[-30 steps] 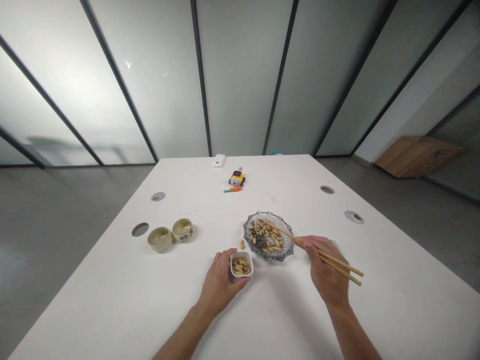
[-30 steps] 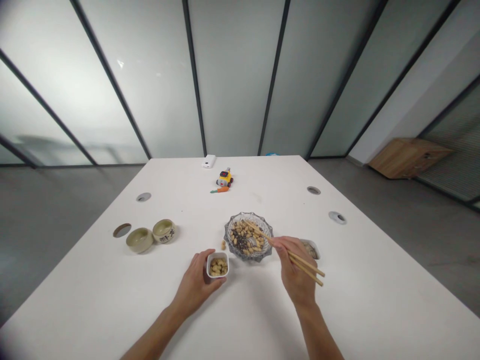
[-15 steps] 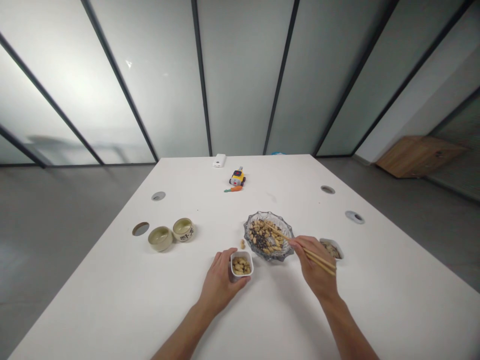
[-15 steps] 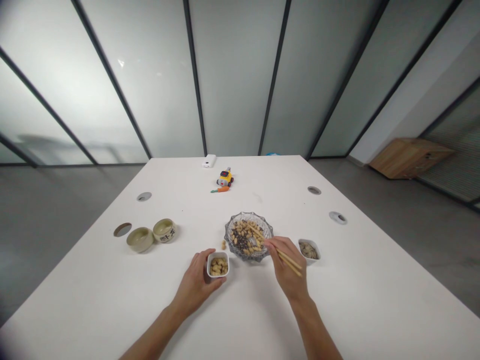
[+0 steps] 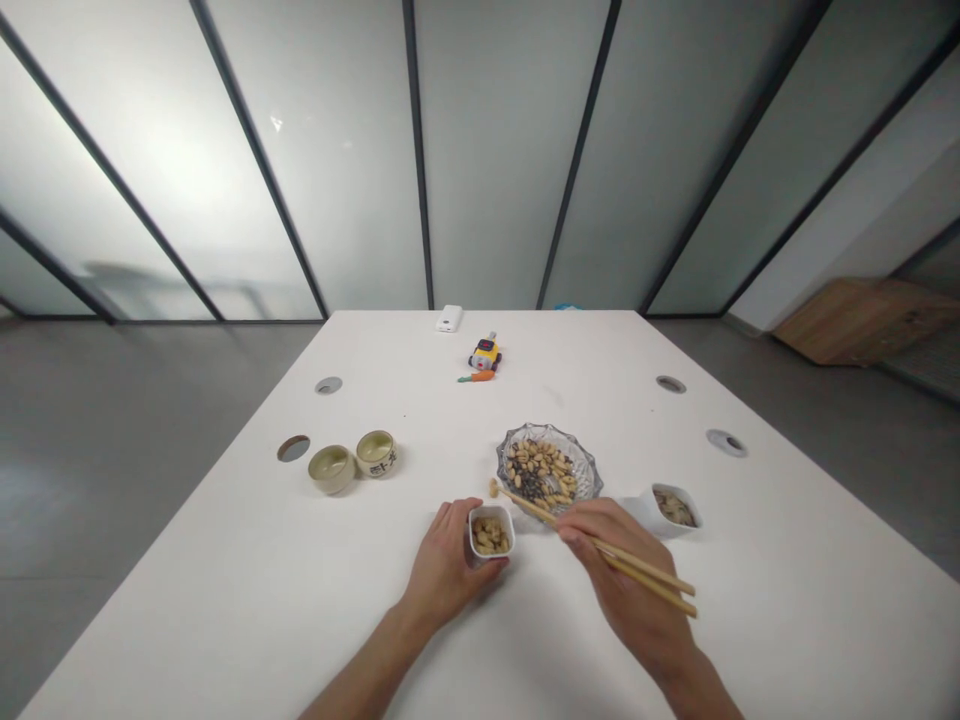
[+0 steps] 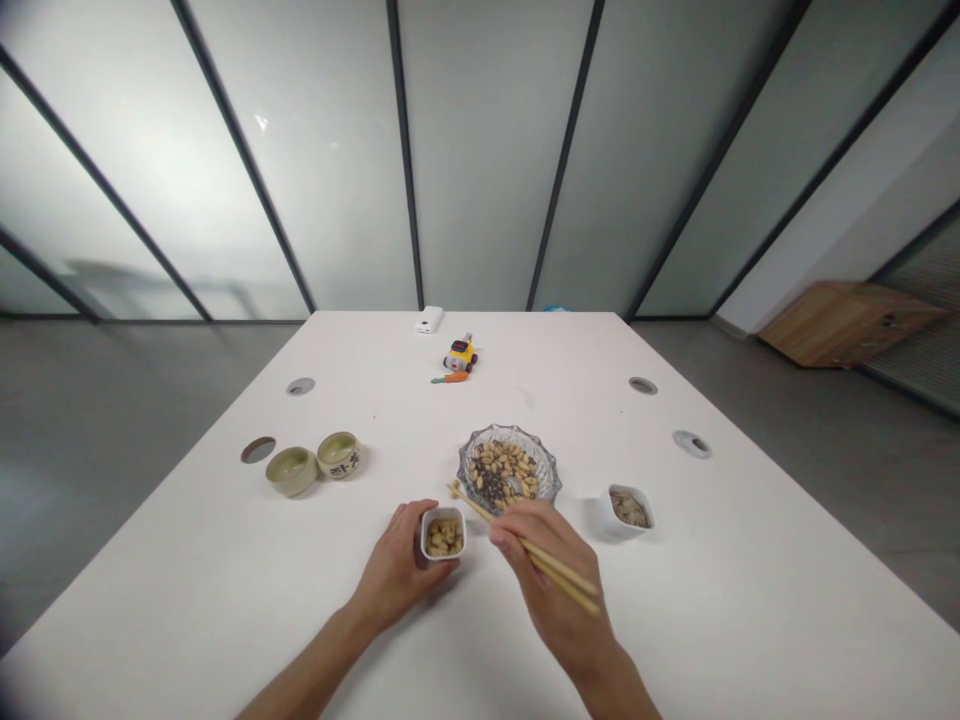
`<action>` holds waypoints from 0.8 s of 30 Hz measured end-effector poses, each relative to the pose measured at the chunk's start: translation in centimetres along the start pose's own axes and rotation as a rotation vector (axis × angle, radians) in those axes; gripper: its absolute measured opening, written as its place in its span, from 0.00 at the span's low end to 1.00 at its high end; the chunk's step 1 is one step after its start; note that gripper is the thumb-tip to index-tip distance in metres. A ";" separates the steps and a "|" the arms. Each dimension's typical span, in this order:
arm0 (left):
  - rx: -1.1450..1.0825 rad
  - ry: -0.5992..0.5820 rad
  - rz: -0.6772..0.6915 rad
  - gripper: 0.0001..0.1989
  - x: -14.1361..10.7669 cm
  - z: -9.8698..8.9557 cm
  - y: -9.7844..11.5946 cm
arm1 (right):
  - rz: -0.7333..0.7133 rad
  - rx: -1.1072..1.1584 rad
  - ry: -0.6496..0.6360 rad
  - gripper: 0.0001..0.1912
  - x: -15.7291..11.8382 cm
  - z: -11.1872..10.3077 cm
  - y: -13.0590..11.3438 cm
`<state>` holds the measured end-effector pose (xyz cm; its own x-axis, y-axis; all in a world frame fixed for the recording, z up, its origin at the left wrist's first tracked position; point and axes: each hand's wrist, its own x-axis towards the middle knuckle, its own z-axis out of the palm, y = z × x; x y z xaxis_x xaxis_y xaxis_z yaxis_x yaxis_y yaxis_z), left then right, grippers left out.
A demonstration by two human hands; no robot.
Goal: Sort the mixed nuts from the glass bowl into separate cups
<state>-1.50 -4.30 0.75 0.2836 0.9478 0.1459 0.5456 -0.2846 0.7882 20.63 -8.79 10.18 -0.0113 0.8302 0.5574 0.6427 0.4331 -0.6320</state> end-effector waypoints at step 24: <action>0.019 -0.004 -0.009 0.22 -0.1 0.0 0.3 | -0.162 0.007 -0.194 0.09 0.6 4.5 1.6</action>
<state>-1.39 -4.50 0.95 0.2820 0.9497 0.1363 0.5627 -0.2787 0.7783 18.17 -5.97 7.09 -0.2615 0.8011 0.5383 0.6154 0.5680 -0.5464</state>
